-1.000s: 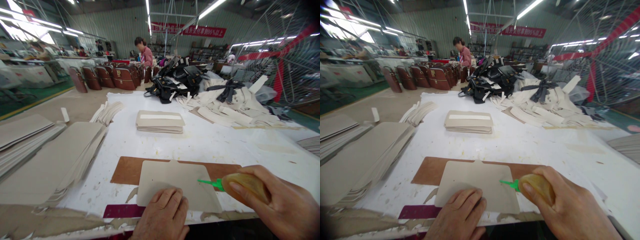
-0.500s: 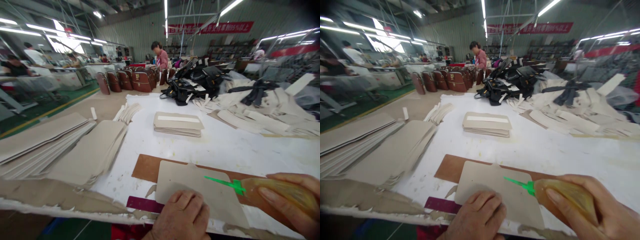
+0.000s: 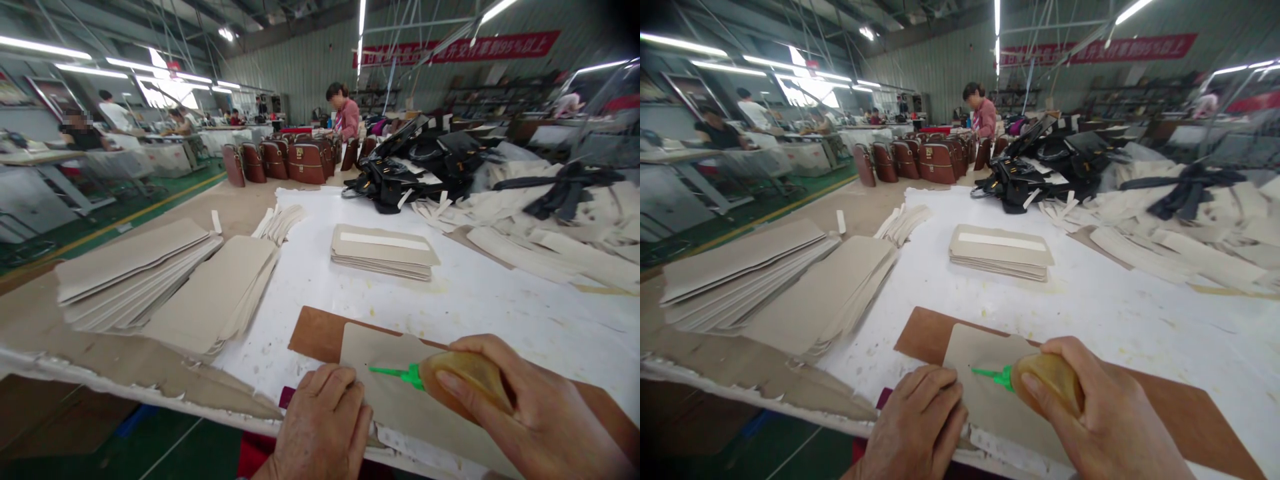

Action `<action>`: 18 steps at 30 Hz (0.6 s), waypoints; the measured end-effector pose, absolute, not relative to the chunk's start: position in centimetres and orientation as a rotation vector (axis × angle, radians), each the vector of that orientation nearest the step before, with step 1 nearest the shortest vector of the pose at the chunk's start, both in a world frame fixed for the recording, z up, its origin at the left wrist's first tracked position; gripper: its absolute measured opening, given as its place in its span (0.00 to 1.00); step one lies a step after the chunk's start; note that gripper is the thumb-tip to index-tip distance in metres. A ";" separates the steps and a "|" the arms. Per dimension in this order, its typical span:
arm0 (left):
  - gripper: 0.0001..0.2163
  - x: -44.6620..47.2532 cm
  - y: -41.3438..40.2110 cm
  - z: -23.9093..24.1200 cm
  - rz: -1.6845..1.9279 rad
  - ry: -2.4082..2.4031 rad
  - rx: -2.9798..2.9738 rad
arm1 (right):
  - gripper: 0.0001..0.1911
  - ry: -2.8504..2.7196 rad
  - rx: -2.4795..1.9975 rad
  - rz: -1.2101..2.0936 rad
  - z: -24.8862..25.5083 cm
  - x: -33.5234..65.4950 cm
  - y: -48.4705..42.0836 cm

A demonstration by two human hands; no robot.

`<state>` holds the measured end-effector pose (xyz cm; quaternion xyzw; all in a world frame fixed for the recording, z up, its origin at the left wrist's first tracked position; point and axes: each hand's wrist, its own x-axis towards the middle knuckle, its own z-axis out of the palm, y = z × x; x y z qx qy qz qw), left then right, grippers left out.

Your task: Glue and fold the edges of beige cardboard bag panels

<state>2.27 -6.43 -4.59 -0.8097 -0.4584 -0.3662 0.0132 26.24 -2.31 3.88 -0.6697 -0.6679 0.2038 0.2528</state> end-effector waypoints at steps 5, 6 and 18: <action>0.06 2.8 -6.6 -4.9 -1.120 -1.460 -2.519 | 0.32 -1.921 -1.841 0.535 3.2 27.3 -1.3; 0.06 2.9 -6.6 -4.9 -1.109 -1.465 -2.529 | 0.32 -1.967 -1.828 0.546 2.9 27.6 -1.0; 0.05 2.7 -6.1 -5.4 -1.083 -1.426 -2.563 | 0.21 -2.196 -1.436 0.351 2.7 26.3 0.1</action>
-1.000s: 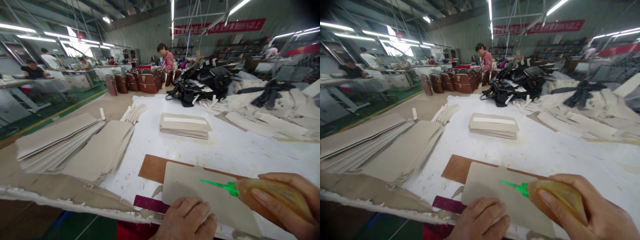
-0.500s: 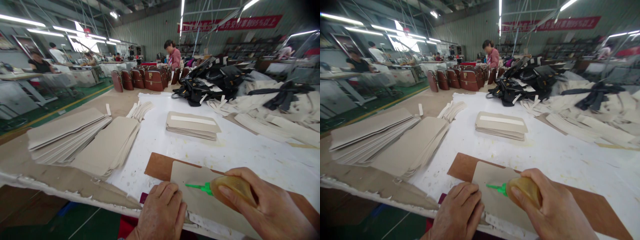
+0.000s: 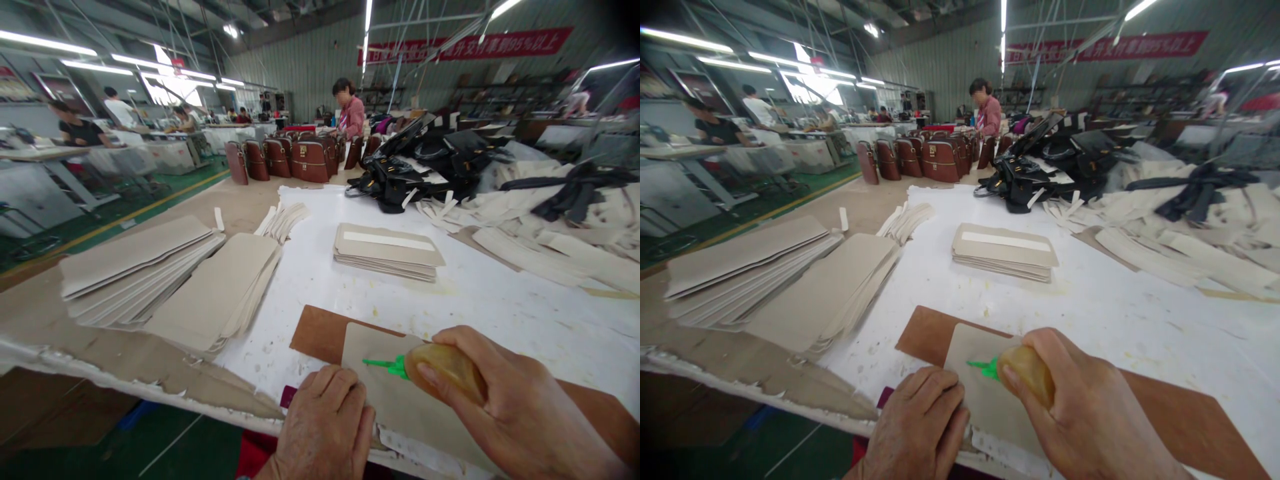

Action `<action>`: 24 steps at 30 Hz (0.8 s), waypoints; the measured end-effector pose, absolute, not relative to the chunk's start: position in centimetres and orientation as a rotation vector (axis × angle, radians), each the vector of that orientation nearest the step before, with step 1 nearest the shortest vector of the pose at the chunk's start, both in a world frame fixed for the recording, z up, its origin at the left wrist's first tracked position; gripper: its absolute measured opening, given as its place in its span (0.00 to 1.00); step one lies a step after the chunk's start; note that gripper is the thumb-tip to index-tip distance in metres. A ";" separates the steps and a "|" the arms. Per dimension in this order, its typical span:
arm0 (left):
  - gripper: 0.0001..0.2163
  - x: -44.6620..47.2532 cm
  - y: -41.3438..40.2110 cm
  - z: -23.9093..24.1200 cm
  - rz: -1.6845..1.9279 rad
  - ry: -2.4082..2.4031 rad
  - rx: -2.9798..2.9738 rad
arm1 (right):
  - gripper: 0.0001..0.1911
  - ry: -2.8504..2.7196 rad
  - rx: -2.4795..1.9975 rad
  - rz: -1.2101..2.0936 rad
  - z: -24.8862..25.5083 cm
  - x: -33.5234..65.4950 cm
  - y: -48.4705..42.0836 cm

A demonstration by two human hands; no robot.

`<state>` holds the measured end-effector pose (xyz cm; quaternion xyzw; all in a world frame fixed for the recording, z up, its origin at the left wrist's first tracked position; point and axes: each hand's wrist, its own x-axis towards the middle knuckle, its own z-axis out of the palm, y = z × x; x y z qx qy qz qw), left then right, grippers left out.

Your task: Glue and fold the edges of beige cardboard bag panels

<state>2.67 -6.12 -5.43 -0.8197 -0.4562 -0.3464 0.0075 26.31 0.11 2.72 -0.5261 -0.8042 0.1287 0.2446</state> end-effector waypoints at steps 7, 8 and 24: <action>0.05 2.8 -6.0 -5.1 -1.095 -1.413 -2.548 | 0.20 -2.253 -1.411 0.276 3.0 27.4 1.0; 0.05 2.8 -6.0 -5.1 -1.094 -1.413 -2.549 | 0.21 -2.249 -1.436 0.292 2.9 27.6 0.9; 0.04 2.8 -6.3 -5.3 -1.111 -1.414 -2.525 | 0.18 -2.212 -1.351 0.259 2.2 25.8 -0.3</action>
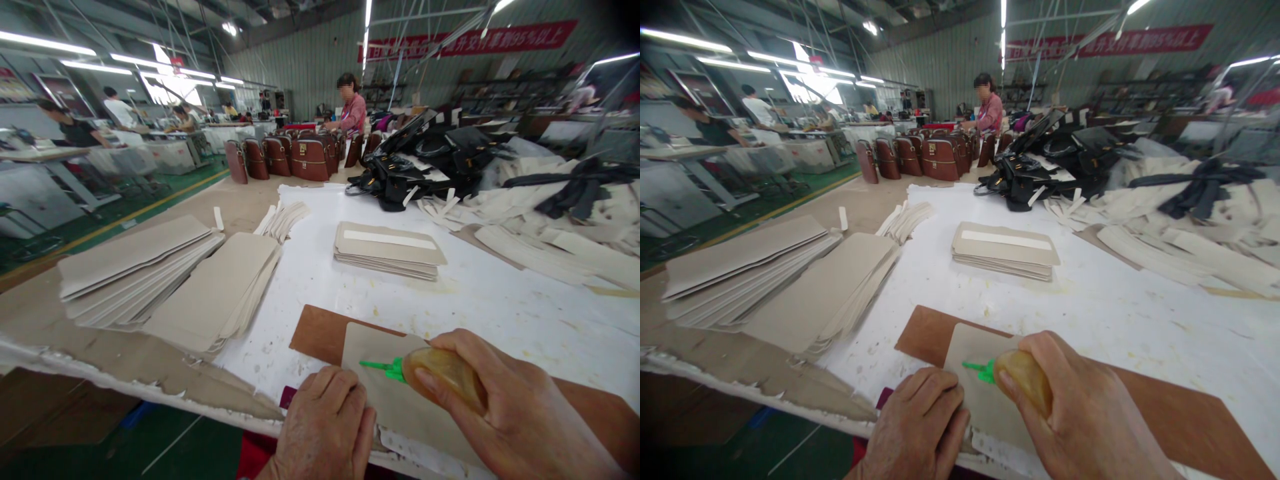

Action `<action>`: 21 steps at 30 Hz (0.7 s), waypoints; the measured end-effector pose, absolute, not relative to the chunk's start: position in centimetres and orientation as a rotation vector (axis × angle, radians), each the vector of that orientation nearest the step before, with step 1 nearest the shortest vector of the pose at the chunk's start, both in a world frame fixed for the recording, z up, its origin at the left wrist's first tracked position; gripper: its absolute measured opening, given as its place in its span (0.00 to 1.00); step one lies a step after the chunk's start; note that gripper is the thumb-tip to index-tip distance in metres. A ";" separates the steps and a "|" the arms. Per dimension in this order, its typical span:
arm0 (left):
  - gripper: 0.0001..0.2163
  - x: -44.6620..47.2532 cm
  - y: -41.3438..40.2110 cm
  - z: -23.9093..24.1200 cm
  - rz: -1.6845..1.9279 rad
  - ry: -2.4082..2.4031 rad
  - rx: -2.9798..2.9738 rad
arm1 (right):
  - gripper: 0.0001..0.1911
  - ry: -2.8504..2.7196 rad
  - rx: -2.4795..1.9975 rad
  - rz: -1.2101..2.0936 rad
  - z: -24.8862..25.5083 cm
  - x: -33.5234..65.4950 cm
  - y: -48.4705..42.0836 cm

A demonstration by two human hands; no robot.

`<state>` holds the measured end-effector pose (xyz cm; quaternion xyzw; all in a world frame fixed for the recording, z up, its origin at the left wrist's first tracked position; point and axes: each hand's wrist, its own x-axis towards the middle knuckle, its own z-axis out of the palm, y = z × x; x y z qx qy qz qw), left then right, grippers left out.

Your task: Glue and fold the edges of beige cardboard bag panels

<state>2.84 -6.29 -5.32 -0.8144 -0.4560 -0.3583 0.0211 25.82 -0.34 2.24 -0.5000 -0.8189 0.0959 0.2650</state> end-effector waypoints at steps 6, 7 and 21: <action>0.04 2.7 -6.2 -5.4 -1.106 -1.420 -2.539 | 0.16 -2.234 -1.276 0.220 2.5 25.7 0.2; 0.04 2.7 -6.2 -5.4 -1.109 -1.413 -2.543 | 0.16 -2.226 -1.291 0.223 2.5 25.8 0.3; 0.05 2.7 -6.0 -5.4 -1.152 -1.397 -2.517 | 0.26 -1.953 -1.661 0.570 1.5 29.0 -0.8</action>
